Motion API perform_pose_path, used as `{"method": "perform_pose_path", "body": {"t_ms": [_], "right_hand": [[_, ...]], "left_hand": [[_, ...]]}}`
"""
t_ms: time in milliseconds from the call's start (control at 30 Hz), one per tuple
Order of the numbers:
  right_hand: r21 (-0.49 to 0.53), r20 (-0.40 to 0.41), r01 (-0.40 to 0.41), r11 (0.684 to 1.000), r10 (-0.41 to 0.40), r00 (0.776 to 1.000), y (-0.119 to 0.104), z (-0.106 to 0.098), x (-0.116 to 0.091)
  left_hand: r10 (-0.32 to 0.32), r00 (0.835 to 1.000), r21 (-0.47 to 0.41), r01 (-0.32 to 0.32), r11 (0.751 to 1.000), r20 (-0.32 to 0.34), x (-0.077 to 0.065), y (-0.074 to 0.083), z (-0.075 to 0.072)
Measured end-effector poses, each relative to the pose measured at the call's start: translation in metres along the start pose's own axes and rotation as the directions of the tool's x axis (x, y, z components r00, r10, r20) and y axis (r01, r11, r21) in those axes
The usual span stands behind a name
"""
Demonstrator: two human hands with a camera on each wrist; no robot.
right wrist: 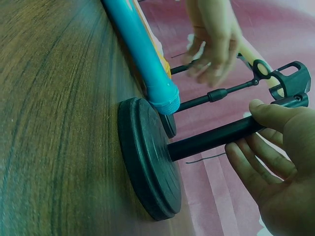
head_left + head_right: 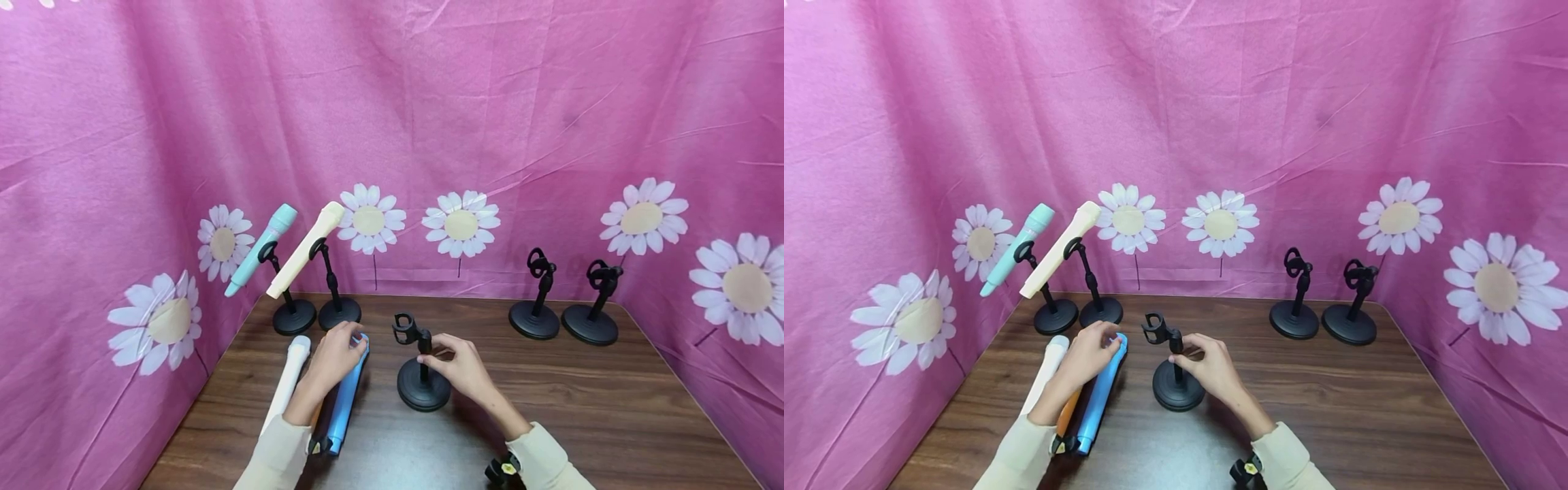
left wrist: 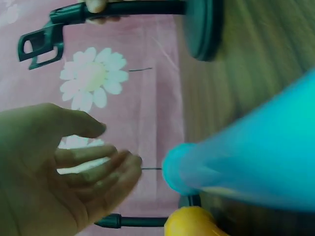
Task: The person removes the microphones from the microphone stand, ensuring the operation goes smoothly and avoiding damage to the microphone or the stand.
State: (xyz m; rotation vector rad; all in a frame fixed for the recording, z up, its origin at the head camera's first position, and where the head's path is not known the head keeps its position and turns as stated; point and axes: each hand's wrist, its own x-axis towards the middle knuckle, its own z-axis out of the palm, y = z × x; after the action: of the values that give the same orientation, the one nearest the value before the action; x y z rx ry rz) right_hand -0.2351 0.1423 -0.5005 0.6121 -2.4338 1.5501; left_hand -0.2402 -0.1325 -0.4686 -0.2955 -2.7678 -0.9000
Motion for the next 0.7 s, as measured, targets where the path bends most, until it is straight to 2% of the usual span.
{"method": "perform_pose_path", "body": {"t_ms": [100, 200, 267, 400, 467, 500, 700], "right_hand": [[0.005, 0.001, -0.01, 1.0, 0.01, 1.0, -0.001, 0.0, 0.0], [0.008, -0.001, -0.02, 1.0, 0.02, 1.0, -0.002, 0.001, 0.0], [0.009, -0.001, -0.027, 1.0, 0.027, 1.0, -0.002, 0.001, -0.001], [0.016, 0.004, -0.033, 0.999, 0.033, 0.999, -0.002, 0.0, -0.002], [0.021, 0.01, -0.037, 0.999, 0.037, 0.999, -0.001, 0.0, -0.003], [0.024, 0.013, -0.042, 0.999, 0.041, 0.999, 0.0, -0.001, -0.003], [0.026, 0.048, -0.064, 0.998, 0.062, 0.997, 0.01, 0.001, -0.011]], "left_hand": [[0.031, 1.0, -0.168, -0.031, 0.985, -0.001, 0.003, 0.008, -0.004], [0.071, 0.997, -0.34, -0.059, 0.939, 0.022, 0.004, 0.018, -0.009], [0.112, 0.992, -0.448, -0.077, 0.891, 0.051, 0.003, 0.025, -0.012], [0.193, 0.973, -0.637, -0.07, 0.767, 0.125, 0.004, 0.033, -0.012], [0.21, 0.964, -0.701, -0.036, 0.712, 0.164, 0.005, 0.034, -0.01], [0.214, 0.96, -0.719, -0.022, 0.694, 0.178, 0.005, 0.035, -0.008], [0.236, 0.944, -0.778, 0.033, 0.627, 0.229, 0.006, 0.03, 0.008]]}}
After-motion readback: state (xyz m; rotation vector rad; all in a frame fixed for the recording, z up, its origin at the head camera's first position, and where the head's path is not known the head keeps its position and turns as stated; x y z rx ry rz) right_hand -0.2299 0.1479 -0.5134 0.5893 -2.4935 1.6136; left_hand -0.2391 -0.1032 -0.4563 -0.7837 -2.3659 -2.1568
